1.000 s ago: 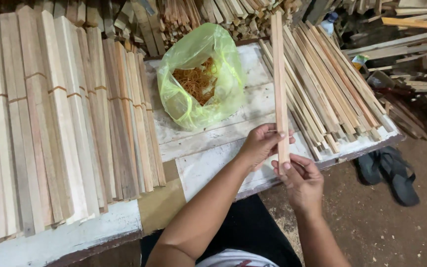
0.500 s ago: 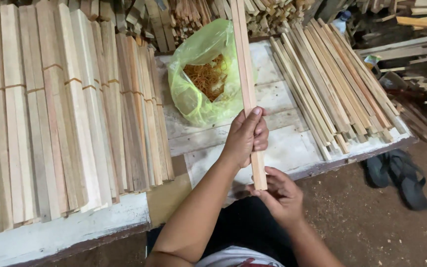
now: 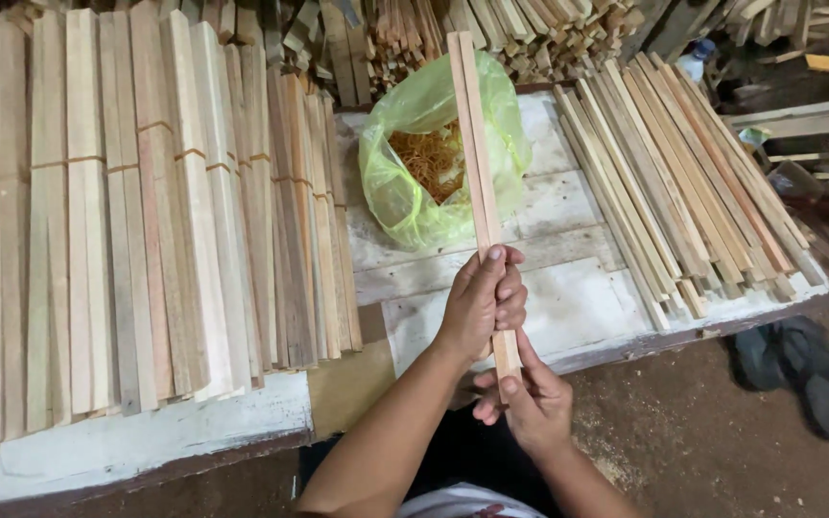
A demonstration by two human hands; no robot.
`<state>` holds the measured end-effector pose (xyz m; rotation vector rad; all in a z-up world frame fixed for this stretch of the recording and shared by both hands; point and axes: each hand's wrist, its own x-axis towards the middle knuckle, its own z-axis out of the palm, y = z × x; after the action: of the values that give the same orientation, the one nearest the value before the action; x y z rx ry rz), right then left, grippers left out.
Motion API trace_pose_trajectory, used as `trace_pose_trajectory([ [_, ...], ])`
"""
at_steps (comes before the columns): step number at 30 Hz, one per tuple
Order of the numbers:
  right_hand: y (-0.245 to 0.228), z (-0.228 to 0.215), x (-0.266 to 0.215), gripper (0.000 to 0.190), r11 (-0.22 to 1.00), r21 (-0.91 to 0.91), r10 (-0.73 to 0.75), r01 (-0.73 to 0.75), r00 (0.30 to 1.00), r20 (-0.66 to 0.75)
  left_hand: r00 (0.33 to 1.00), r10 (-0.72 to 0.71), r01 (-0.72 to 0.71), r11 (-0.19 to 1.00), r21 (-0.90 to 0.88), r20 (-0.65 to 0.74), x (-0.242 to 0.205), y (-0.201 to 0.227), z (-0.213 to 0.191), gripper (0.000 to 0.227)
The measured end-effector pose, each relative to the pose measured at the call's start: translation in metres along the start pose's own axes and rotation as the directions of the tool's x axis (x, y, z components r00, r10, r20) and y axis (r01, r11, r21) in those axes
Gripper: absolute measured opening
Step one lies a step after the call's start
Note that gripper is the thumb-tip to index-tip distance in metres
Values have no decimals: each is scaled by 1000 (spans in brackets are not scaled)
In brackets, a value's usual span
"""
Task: Dipping wooden slats into a substance and organizing them into bundles
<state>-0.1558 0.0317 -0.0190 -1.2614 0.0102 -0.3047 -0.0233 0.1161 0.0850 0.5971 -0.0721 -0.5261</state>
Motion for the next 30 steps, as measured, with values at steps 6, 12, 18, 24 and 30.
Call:
trace_pose_trajectory([
  [6, -12, 11, 0, 63, 1000, 8, -29, 29, 997, 77, 999, 36, -37, 999, -8, -41, -8, 14, -7, 33],
  [12, -28, 16, 26, 65, 991, -76, 126, -109, 949, 290, 959, 225, -204, 970, 130, -172, -3, 57, -28, 32],
  [18, -46, 37, 169, 16, 674, -624, -303, 395, 918, 254, 931, 166, -144, 985, 91, -324, -3, 37, -53, 25],
  [24, 31, 34, 334, 11, 323, -868, -296, 377, 911, 286, 921, 54, -26, 997, 77, -386, 10, 16, -77, 25],
  [30, 151, -10, 425, 25, 93, -941, -183, 326, 934, 306, 944, 1, 25, 997, 73, -330, 6, 16, -77, 25],
])
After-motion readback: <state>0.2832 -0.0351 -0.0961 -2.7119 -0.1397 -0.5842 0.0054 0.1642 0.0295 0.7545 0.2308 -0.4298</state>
